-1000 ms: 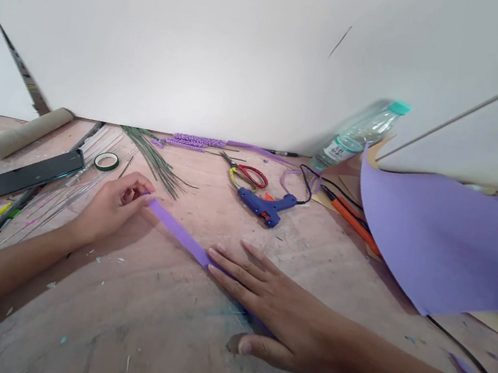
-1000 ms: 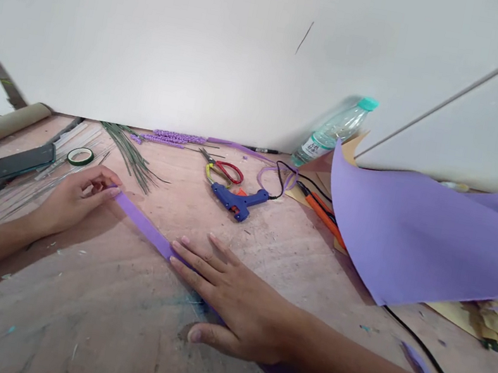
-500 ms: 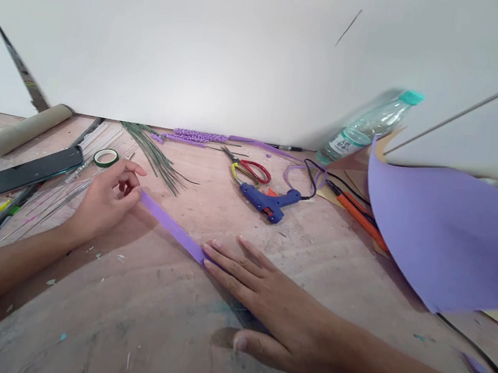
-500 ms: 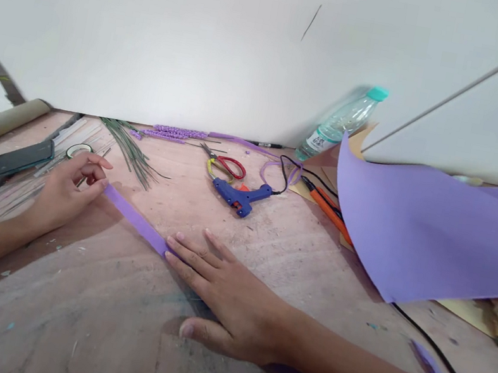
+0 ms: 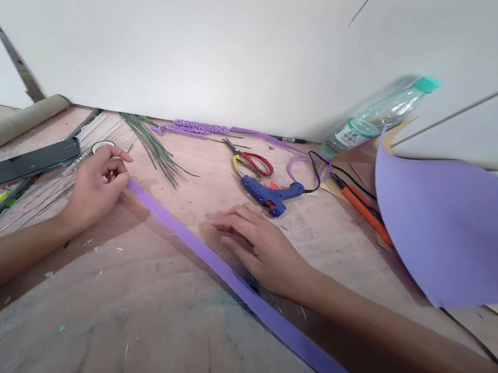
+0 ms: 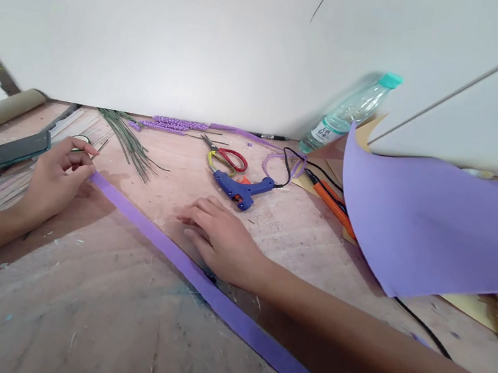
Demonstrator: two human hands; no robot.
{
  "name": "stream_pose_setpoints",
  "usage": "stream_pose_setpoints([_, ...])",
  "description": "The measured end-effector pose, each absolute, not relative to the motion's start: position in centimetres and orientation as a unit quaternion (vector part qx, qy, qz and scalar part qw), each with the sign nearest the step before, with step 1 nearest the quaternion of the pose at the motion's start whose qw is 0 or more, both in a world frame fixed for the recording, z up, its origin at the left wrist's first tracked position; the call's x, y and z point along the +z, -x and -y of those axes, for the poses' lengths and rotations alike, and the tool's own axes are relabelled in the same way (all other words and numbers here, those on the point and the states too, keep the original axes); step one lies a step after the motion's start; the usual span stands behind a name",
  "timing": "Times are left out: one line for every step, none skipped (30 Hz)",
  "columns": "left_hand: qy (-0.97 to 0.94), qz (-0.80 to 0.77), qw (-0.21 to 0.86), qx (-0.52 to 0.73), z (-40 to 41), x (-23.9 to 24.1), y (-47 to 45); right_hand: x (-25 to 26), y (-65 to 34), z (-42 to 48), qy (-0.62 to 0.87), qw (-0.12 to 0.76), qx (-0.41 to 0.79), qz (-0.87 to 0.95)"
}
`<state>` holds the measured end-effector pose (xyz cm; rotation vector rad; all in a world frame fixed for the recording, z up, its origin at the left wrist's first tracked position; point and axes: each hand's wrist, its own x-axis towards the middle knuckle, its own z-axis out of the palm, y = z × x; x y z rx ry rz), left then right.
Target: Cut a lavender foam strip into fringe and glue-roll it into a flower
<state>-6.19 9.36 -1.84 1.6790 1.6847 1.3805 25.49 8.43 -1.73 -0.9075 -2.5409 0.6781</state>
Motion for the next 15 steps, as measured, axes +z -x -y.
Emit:
stream_pose_setpoints([-0.597,-0.601,0.196,0.494,-9.4,-1.9,6.2,-1.8,-25.2,-8.7,0.325,0.177,0.242,0.897])
stream_pose_setpoints([-0.596,-0.6,0.196,0.497,-9.3,-1.9,6.2,-1.8,-24.9,-8.9,0.329,0.176,0.244,0.895])
stream_pose_setpoints([-0.595,-0.597,0.195,0.501,-9.3,-2.0,6.2,-1.8,-24.7,-9.1,0.333,0.176,0.246,0.893])
stream_pose_setpoints([-0.594,-0.594,0.194,0.506,-9.3,-2.0,6.2,-1.7,-24.6,-9.2,0.337,0.176,0.248,0.891])
stream_pose_setpoints([-0.593,-0.591,0.193,0.512,-9.2,-2.1,6.2,-1.6,-24.6,-9.2,0.341,0.177,0.25,0.889])
stream_pose_setpoints([-0.591,-0.585,0.192,0.521,-9.2,-2.1,6.2,-1.5,-24.6,-9.3,0.344,0.176,0.251,0.887])
stream_pose_setpoints([-0.586,-0.579,0.188,0.534,-9.2,-2.0,6.2,-1.3,-24.7,-9.2,0.346,0.175,0.252,0.887])
stream_pose_setpoints([-0.579,-0.571,0.182,0.552,-9.2,-1.8,6.3,-1.1,-24.9,-9.1,0.345,0.172,0.254,0.887])
stream_pose_setpoints([-0.57,-0.562,0.173,0.574,-9.2,-1.6,6.3,-0.9,-25.1,-9.0,0.341,0.166,0.256,0.889])
stream_pose_setpoints([-0.56,-0.552,0.162,0.596,-9.2,-1.4,6.5,-0.7,-25.4,-8.8,0.334,0.159,0.259,0.893])
stream_pose_setpoints([-0.549,-0.542,0.152,0.618,-9.3,-1.1,6.6,-0.6,-25.6,-8.6,0.323,0.15,0.263,0.897])
stream_pose_setpoints([-0.54,-0.534,0.144,0.635,-9.5,-0.9,6.8,-0.5,-25.7,-8.3,0.313,0.141,0.267,0.901])
stream_pose_setpoints([-0.534,-0.528,0.141,0.645,-9.7,-0.8,7.1,-0.4,-25.9,-8.1,0.303,0.134,0.271,0.904])
stream_pose_setpoints([-0.53,-0.525,0.141,0.65,-9.9,-0.7,7.4,-0.4,-26.0,-7.9,0.295,0.129,0.274,0.906])
stream_pose_setpoints([-0.528,-0.526,0.146,0.65,-10.2,-0.8,7.6,-0.4,-26.0,-7.7,0.29,0.127,0.277,0.907])
